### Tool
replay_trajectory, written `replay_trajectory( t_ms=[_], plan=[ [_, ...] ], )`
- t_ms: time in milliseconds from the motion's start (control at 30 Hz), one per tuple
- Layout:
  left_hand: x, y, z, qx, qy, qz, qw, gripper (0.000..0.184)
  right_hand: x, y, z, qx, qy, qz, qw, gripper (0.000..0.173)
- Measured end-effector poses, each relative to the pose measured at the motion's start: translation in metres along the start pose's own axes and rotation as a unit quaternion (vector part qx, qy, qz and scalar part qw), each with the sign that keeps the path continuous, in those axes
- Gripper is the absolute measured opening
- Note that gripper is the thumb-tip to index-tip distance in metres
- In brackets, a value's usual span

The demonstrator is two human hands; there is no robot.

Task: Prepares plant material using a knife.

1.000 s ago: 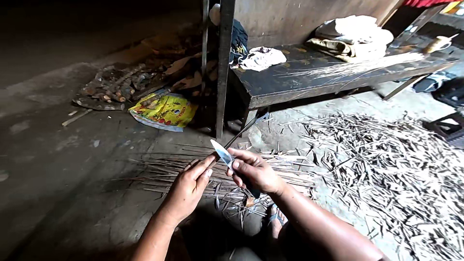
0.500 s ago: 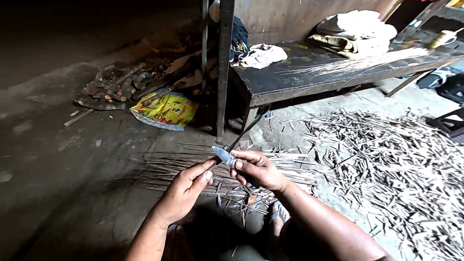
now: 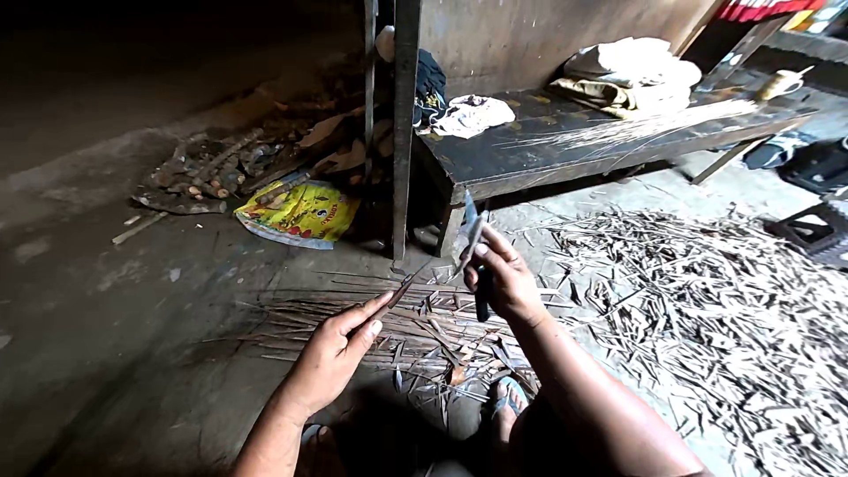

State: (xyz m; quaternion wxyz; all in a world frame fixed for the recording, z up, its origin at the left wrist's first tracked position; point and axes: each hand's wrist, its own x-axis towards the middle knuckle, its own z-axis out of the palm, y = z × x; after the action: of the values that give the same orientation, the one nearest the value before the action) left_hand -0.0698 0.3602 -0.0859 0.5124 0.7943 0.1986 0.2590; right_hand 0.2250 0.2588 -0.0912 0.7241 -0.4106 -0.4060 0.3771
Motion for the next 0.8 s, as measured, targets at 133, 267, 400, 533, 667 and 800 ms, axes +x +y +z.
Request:
replay_trajectory(
  t_ms=[133,267,400,533,667,800],
  plan=[
    [0.000,-0.002,0.005,0.025,0.038,-0.011,0.999,0.041,-0.004,-0.003,0.005,0.012,-0.039,0.009,0.999,0.053],
    [0.002,-0.001,0.009,0.044,0.052,-0.016,0.998,0.041,-0.023,0.009,0.029,0.024,-0.125,0.070,0.989,0.048],
    [0.002,-0.001,0.010,0.042,0.051,-0.007,0.998,0.037,-0.034,0.019,0.044,-0.006,-0.202,0.103,0.974,0.045],
    [0.000,-0.001,0.011,0.033,0.041,0.009,0.999,0.032,-0.038,0.024,0.047,-0.009,-0.224,0.112,0.968,0.038],
    [0.000,0.000,0.008,0.033,0.030,0.019,0.999,0.033,-0.034,0.023,0.044,-0.008,-0.221,0.107,0.969,0.039],
    [0.001,0.000,0.006,0.034,0.022,0.039,0.998,0.036,-0.030,0.019,0.041,-0.018,-0.204,0.101,0.974,0.040]
  ],
)
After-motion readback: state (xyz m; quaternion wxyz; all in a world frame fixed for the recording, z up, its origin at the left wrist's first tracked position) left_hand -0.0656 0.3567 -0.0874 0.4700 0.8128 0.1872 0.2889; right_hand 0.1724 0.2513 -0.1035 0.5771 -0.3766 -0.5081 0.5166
